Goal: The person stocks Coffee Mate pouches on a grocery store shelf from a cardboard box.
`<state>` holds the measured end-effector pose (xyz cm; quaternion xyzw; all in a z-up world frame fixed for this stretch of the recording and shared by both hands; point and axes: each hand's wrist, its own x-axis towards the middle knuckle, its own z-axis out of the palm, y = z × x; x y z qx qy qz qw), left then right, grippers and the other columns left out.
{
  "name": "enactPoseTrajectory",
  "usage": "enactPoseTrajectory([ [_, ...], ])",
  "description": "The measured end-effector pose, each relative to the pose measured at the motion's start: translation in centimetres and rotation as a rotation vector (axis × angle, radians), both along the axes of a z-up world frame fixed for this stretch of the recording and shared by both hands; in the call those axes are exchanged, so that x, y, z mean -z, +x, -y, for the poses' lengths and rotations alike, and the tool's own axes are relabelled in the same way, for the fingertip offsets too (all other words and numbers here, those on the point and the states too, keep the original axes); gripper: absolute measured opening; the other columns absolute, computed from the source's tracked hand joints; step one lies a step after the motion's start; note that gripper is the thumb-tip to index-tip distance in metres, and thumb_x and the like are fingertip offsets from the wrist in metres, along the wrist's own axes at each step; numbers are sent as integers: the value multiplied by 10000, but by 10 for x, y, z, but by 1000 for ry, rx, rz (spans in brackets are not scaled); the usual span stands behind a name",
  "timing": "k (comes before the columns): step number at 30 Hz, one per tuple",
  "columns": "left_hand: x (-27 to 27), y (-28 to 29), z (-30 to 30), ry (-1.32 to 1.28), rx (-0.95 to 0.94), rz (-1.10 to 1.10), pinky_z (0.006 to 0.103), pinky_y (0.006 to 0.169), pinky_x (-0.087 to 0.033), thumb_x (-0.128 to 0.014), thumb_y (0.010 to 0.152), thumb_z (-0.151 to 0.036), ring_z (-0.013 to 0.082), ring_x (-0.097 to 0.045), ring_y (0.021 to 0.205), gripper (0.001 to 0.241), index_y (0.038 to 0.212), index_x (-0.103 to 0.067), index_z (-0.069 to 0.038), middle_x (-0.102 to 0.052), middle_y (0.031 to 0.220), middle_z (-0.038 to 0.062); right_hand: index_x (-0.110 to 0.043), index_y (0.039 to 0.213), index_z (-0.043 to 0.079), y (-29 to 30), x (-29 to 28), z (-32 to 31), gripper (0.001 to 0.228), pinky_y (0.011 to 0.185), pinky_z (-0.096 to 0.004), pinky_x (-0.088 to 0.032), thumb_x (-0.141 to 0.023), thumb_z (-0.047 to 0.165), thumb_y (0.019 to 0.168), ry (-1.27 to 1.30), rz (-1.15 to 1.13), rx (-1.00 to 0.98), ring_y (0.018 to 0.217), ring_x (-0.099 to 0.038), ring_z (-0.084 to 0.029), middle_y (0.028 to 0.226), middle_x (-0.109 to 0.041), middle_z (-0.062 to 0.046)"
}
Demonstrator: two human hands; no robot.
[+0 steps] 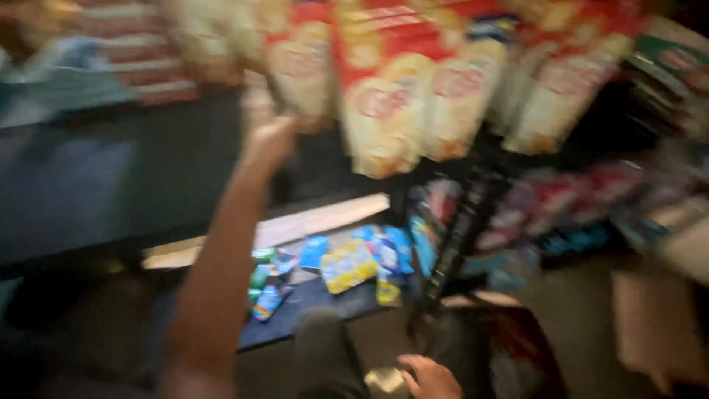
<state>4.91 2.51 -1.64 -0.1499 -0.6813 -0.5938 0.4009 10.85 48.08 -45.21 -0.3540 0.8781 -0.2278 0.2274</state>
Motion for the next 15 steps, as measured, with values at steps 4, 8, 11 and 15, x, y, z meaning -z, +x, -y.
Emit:
enactPoseTrajectory([
  [4,17,56,-80,-698,-964,-166,492,1222,-338,-618,1029,-47,351,-384,1501,501,1484,-410,-10,-390,1560,216,-730,1169,134,18,-64,-6,274,925,-383,-565,-682,253,927,-397,81,160,1110,-710,-267,1186,-744,-72],
  [8,90,90,-108,-272,-852,-360,477,1108,-485,-505,1072,-177,289,-527,1298,304,1351,-431,-84,-498,1426,106,-714,1172,33,-6,-94,-23,262,848,-383,-605,-622,143,951,-780,238,355,977,-759,-260,1067,-766,-106],
  [11,138,102,-163,-509,-879,-298,521,1123,-441,-598,1039,-202,334,-502,1278,379,1343,-396,-98,-479,1419,125,-716,1219,76,-50,-85,-58,295,859,-410,-582,-571,247,1028,-608,4,495,966,-737,-256,1058,-771,-99],
  [15,229,90,-196,-586,-659,2,502,1026,-488,-586,996,-231,451,-460,1344,573,1439,-321,17,-423,1439,244,-672,1287,120,-110,-48,-123,359,855,-457,-566,-549,340,1031,-346,162,741,981,-709,-286,1122,-734,-92],
])
